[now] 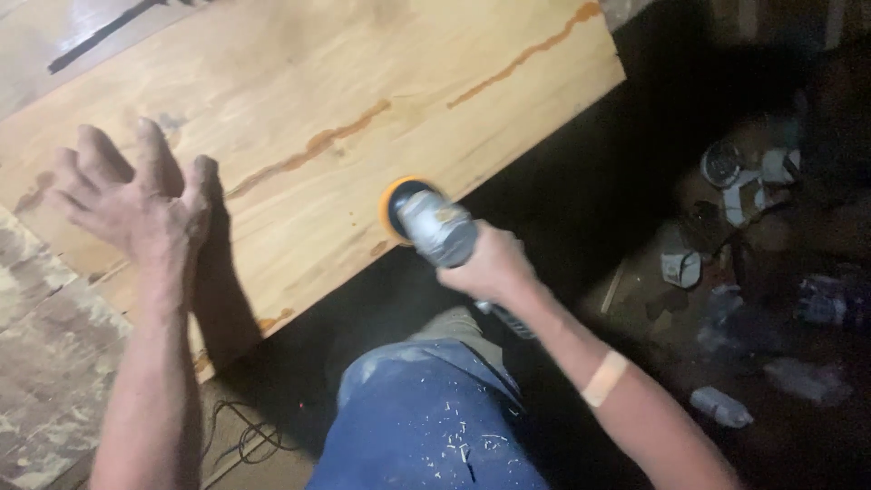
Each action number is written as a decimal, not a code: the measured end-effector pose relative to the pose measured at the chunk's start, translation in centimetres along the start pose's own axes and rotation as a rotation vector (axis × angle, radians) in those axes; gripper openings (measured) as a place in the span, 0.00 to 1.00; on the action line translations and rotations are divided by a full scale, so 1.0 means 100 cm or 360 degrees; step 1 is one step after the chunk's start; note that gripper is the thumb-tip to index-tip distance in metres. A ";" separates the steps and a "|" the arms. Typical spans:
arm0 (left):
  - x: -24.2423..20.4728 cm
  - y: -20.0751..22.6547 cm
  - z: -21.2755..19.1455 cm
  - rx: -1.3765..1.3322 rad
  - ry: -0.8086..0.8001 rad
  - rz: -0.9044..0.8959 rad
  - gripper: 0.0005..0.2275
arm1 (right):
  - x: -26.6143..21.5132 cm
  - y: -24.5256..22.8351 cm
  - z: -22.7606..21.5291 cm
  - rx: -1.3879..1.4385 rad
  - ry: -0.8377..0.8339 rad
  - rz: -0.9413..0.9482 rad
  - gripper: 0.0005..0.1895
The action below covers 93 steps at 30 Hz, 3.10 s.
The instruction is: Sanding a wooden board using a power sander, wiping it, and applying a liquid from a bottle.
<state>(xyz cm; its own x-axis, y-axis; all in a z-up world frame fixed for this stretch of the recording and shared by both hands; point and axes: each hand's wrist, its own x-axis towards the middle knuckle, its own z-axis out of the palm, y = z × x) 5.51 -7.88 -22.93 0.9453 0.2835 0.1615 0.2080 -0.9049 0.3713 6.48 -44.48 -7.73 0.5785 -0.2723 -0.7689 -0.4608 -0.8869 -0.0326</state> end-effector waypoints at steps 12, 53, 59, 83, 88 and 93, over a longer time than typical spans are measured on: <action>-0.003 -0.023 -0.007 0.0610 0.0370 0.0489 0.28 | 0.071 0.057 -0.088 0.0108 0.0111 0.0107 0.20; 0.012 -0.090 -0.038 0.0012 0.0222 0.0769 0.17 | -0.027 -0.026 0.032 0.0398 0.0347 0.0099 0.08; 0.010 -0.094 -0.032 -0.0157 0.0196 0.0662 0.13 | -0.052 -0.055 0.089 0.0204 0.0292 -0.0005 0.12; 0.012 -0.102 -0.027 -0.0227 0.0248 0.0615 0.12 | -0.086 -0.076 0.133 0.0165 0.0267 0.0073 0.14; 0.010 -0.102 -0.028 -0.0234 0.0261 0.0573 0.09 | -0.133 -0.129 0.166 0.0004 0.0079 0.0113 0.21; 0.011 -0.099 -0.028 -0.0307 0.0263 0.0559 0.05 | -0.143 -0.136 0.209 -0.0287 -0.0017 -0.0184 0.30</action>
<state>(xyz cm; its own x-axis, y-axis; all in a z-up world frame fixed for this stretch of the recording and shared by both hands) 3.78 2.29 -23.82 0.8940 0.0305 0.4471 -0.1846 -0.8840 0.4294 -9.63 -20.70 -9.66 0.6130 -0.1619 -0.7733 -0.2635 -0.9646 -0.0069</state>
